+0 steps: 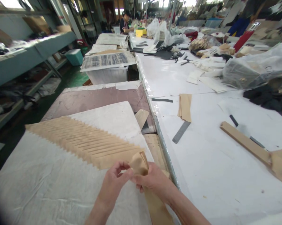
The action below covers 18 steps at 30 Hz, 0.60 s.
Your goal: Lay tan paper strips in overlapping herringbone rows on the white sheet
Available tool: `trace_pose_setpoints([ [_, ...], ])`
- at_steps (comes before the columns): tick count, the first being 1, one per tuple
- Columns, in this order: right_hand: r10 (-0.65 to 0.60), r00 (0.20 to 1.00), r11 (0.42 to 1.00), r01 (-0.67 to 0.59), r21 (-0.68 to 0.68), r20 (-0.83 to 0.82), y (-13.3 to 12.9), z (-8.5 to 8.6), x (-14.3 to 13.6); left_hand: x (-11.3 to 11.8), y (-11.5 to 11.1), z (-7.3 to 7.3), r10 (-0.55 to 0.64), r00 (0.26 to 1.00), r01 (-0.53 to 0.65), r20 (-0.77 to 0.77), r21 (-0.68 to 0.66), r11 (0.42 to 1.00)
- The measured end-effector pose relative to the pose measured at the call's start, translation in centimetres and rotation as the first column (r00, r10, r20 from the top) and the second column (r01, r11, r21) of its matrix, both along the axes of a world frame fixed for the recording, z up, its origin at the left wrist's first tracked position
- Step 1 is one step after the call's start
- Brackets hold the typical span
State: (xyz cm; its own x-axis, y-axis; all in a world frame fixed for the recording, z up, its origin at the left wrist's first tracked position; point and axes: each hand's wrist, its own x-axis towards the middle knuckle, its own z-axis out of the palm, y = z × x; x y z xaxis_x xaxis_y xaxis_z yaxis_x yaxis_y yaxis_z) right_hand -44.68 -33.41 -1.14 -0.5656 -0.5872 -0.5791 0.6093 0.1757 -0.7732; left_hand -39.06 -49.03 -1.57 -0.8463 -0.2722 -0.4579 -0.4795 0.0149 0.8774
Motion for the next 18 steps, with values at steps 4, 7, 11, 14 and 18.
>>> trace_pose_setpoints([
  [4,-0.012,0.998,0.999,0.009,-0.043,-0.055,-1.0,-0.6,0.9,-0.1,1.6,0.5,0.074,0.997,-0.072,-0.014,0.076,0.995],
  [7,-0.037,0.998,0.997,0.034,-0.062,-0.058,-1.1,-0.9,1.0,0.1,1.1,0.7,0.059,0.996,-0.057,-0.060,0.023,0.998],
  [11,-0.002,1.000,0.999,0.000,-0.052,-0.028,-0.4,-1.2,1.1,1.0,-0.2,0.4,0.081,0.996,-0.083,-0.025,-0.092,0.992],
  [14,0.078,0.996,0.997,-0.078,-0.010,-0.040,0.7,-1.8,1.0,2.2,-1.1,-0.6,0.195,0.980,-0.194,0.029,-0.036,0.980],
  [18,0.122,0.992,0.992,-0.122,0.013,-0.019,2.3,-2.0,0.5,4.0,-1.7,-2.1,0.293,0.952,-0.304,0.094,0.143,0.942],
])
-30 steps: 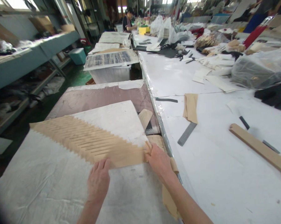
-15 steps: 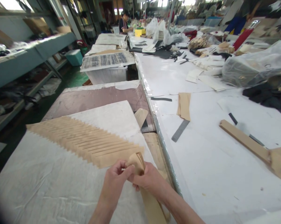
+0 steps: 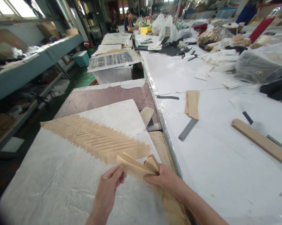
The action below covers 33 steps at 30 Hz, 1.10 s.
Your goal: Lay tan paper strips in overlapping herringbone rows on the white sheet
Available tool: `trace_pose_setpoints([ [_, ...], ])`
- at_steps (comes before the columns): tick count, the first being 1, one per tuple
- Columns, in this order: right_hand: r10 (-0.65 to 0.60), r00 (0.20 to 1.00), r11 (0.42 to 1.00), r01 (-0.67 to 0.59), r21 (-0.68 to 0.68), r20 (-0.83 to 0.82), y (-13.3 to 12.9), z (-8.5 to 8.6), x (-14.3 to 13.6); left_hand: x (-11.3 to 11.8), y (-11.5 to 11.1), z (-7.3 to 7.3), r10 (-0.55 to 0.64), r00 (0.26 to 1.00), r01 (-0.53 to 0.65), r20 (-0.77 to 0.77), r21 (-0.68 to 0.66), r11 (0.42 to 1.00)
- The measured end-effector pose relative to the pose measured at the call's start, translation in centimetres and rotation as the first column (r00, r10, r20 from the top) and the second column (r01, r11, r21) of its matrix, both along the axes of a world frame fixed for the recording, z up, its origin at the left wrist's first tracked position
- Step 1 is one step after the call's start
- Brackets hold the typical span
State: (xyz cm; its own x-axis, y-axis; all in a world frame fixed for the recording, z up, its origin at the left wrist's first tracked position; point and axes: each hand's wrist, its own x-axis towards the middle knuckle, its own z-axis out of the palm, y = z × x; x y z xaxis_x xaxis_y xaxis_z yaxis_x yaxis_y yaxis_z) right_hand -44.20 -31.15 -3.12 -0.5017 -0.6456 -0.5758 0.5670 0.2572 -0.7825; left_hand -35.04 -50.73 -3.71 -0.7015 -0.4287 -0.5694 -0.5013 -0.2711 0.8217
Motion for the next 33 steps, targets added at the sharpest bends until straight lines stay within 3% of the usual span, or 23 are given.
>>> trace_pose_setpoints([
  [3,0.035,0.999,0.999,-0.036,0.040,0.034,0.5,0.4,-0.1,0.7,0.0,-0.6,0.008,1.000,-0.007,-0.009,0.026,1.000],
  [6,0.092,0.995,0.993,-0.094,0.066,0.037,0.3,0.7,0.3,0.5,0.1,-0.1,-0.043,0.999,0.041,-0.033,-0.037,0.998],
  [9,0.128,0.985,0.990,-0.121,-0.068,0.118,-0.1,0.7,0.7,-0.1,0.0,1.4,-0.144,0.989,0.139,-0.035,-0.115,0.984],
  [13,0.092,0.945,0.946,0.015,-0.324,0.314,-0.6,-0.1,1.0,-0.3,-0.1,3.6,-0.270,0.961,0.266,-0.065,-0.063,0.962],
  [18,0.020,0.930,0.923,0.124,-0.364,0.366,-0.7,-0.9,1.4,-0.1,0.7,5.1,-0.359,0.930,0.363,-0.081,0.038,0.931],
  [23,-0.055,0.909,0.940,0.187,-0.287,0.413,-0.8,-1.0,1.7,-0.7,1.3,5.0,-0.371,0.928,0.370,-0.034,-0.037,0.928],
  [26,-0.055,0.885,0.911,0.234,-0.340,0.463,-0.5,-1.0,1.8,-0.8,1.3,4.7,-0.367,0.930,0.365,-0.029,-0.058,0.929],
  [29,0.011,0.889,0.890,0.200,-0.411,0.458,-0.2,-0.9,1.7,-0.6,1.1,4.4,-0.397,0.917,0.394,-0.024,-0.079,0.915],
  [33,0.008,0.895,0.934,0.152,-0.323,0.446,-0.2,-1.1,1.6,-0.3,1.0,4.2,-0.436,0.899,0.433,-0.039,-0.072,0.899],
])
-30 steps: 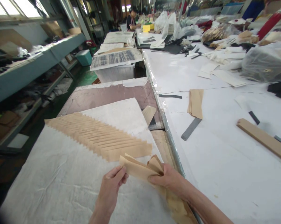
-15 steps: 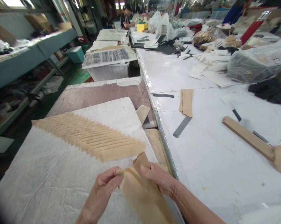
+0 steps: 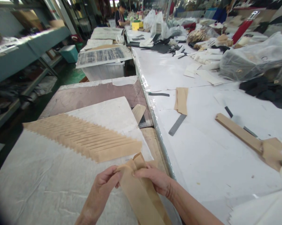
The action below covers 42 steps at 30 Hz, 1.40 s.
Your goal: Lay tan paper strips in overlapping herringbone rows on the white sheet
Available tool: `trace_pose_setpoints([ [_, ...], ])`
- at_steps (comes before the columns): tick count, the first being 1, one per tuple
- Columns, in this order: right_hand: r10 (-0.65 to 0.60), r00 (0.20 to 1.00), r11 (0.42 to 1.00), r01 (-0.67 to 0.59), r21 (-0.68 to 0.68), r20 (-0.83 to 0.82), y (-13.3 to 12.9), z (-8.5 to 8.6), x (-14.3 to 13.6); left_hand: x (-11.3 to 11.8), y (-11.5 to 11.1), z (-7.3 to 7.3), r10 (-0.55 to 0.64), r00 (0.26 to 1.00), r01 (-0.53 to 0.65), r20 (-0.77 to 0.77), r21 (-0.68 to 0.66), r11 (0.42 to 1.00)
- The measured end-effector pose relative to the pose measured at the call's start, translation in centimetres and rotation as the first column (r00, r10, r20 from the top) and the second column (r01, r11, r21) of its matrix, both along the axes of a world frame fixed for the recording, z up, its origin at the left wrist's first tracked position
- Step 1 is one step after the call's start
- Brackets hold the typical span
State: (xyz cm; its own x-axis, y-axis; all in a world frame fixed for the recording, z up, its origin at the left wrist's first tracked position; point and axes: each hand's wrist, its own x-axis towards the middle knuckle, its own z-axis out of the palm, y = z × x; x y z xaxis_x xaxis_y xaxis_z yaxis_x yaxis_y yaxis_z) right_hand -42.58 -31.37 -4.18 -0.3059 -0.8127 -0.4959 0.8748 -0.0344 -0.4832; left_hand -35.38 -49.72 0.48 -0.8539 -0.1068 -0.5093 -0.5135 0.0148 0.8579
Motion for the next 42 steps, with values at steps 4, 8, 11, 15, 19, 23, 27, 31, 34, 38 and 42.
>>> trace_pose_setpoints([
  [4,-0.014,1.000,1.000,0.014,-0.005,0.015,-0.1,-0.3,0.0,-0.1,0.0,0.0,-0.018,1.000,0.018,-0.009,-0.001,1.000],
  [8,-0.031,0.999,0.999,0.031,0.009,0.020,0.0,-0.3,-0.1,-0.3,-0.1,-0.1,0.004,1.000,-0.004,-0.010,0.009,1.000],
  [11,-0.019,0.999,1.000,0.019,-0.008,0.036,0.0,-0.5,-0.2,-0.3,-0.1,-0.3,0.011,1.000,-0.010,-0.006,0.029,1.000],
  [15,0.002,0.995,1.000,0.000,-0.019,0.096,-0.1,-1.2,-0.2,-0.4,-0.1,-0.4,0.038,0.999,-0.038,0.003,0.059,0.998],
  [19,-0.005,0.992,1.000,0.009,-0.030,0.130,-0.2,-1.7,-0.3,-0.7,0.0,-0.4,0.060,0.998,-0.060,0.006,0.078,0.995],
  [23,-0.006,0.999,0.998,0.009,-0.057,0.043,-0.4,-1.6,-0.2,-0.8,0.1,-0.6,0.040,0.999,-0.040,-0.011,0.032,0.999],
  [27,-0.022,0.996,0.999,0.019,-0.041,-0.081,-1.1,-1.3,0.3,-0.6,0.7,-1.2,0.009,0.999,-0.014,-0.050,-0.098,0.995],
  [31,0.069,0.991,0.995,-0.060,0.079,-0.112,-1.8,-1.2,0.9,-0.3,1.3,-1.6,-0.025,0.997,0.016,-0.067,-0.138,0.990],
  [34,0.109,0.988,0.976,-0.086,0.198,-0.109,-1.7,-0.8,0.9,0.0,0.8,-1.8,0.076,0.996,-0.083,-0.051,-0.150,0.985],
  [38,0.084,0.994,0.959,-0.063,0.277,-0.067,-0.2,0.0,-0.5,0.5,-1.1,-2.2,0.360,0.933,-0.359,0.001,-0.085,0.930],
  [42,-0.023,0.989,0.897,0.084,0.434,-0.144,3.2,0.6,-4.0,1.3,-3.3,-2.8,0.519,0.854,-0.519,0.033,-0.020,0.854],
])
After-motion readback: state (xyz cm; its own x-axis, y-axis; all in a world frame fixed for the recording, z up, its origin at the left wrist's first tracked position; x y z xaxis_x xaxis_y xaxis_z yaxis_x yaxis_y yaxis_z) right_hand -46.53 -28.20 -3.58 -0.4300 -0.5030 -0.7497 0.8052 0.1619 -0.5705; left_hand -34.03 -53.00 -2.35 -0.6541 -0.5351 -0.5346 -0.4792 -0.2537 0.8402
